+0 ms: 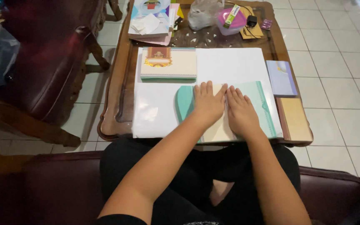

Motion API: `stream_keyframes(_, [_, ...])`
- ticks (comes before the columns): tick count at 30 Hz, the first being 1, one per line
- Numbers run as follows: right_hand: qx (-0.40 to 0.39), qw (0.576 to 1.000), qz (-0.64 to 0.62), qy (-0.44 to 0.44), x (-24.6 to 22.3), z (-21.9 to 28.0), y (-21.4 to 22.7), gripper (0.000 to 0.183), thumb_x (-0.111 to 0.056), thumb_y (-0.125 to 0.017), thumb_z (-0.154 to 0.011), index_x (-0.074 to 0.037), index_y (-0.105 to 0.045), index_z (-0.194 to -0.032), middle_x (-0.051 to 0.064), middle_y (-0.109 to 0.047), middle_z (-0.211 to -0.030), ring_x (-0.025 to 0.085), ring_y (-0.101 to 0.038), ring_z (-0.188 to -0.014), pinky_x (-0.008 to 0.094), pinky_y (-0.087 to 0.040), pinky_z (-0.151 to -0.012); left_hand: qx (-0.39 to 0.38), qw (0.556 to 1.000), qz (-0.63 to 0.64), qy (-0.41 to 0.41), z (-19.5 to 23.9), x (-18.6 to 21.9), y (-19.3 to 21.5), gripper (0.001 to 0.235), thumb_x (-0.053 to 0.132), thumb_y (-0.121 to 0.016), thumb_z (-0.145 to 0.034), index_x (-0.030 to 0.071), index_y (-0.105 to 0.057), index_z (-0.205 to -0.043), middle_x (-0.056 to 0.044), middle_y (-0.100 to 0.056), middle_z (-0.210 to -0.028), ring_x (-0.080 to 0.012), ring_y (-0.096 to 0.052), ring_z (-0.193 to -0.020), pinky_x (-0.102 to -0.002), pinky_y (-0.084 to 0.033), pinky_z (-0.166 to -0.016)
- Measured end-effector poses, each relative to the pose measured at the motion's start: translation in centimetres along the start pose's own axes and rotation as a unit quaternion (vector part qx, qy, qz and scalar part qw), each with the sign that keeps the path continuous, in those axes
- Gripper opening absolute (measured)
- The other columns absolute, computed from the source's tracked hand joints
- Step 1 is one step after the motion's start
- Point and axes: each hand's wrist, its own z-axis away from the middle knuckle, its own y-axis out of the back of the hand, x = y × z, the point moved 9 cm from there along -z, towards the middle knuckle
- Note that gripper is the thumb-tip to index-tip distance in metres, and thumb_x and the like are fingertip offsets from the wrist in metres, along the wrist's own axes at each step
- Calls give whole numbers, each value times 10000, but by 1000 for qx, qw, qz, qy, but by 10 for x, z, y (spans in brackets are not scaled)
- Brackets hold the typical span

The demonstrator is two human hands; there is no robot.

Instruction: Assembling paper invitations by folding the printed cards and inserting them into decorative folders.

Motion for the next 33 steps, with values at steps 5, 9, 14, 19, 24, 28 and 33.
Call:
stream_keyframes(5, [-18,1000,-7,9,-8,52,9,580,-169,-318,-1051,-66,-285,-1621,135,-257,-1693,305,-221,-1560,474,-184,-1245,56,996,-14,-64,5,14,36,508,361,-315,-1066,265,-468,-1540,-245,-352,-1624,-419,-222,-1552,-653,-107,-1213])
stream_keyframes(9, [-23,999,-22,28,-7,64,4,577,-180,-317,-1056,-75,-284,-1622,126,-250,-1694,300,-215,-1558,474,-179,-1239,77,993,14,-86,13,18,46,505,291,-310,-1063,214,-474,-1534,-231,-405,-1596,-395,-313,-1527,-632,-192,-1213])
stream_keyframes(14, [2,999,-8,52,5,19,-7,605,-163,-367,-1028,-48,-299,-1618,167,-292,-1675,343,-266,-1540,523,-234,-1219,89,992,4,-85,8,15,42,512,283,-315,-1059,167,-466,-1535,-220,-433,-1577,-385,-353,-1508,-619,-238,-1203])
stream_keyframes(19, [21,998,-11,53,5,-7,-6,594,-170,-342,-1039,-51,-320,-1620,155,-293,-1684,337,-252,-1554,521,-222,-1222,90,993,4,-80,5,11,37,515,237,-313,-1055,94,-458,-1528,-209,-449,-1572,-365,-370,-1507,-602,-256,-1209])
stream_keyframes(24, [3,999,-29,29,-5,31,5,582,-190,-333,-1054,-63,-311,-1622,145,-278,-1689,309,-231,-1561,482,-188,-1233,119,990,2,-75,-4,3,24,507,169,-341,-1007,15,-493,-1465,-197,-517,-1511,-342,-429,-1473,-556,-285,-1202])
stream_keyframes(28, [-5,999,-26,26,-8,64,5,574,-178,-352,-1055,-73,-319,-1618,136,-285,-1686,308,-229,-1559,471,-183,-1234,136,988,18,-66,-1,2,32,496,126,-350,-975,0,-535,-1419,-206,-561,-1459,-356,-462,-1444,-545,-313,-1187])
stream_keyframes(33, [-25,998,-49,19,-6,43,9,568,-179,-337,-1066,-102,-299,-1628,119,-257,-1696,304,-200,-1565,484,-169,-1239,152,985,31,-73,3,4,36,492,80,-371,-942,-13,-565,-1384,-219,-576,-1436,-385,-476,-1427,-540,-311,-1184])
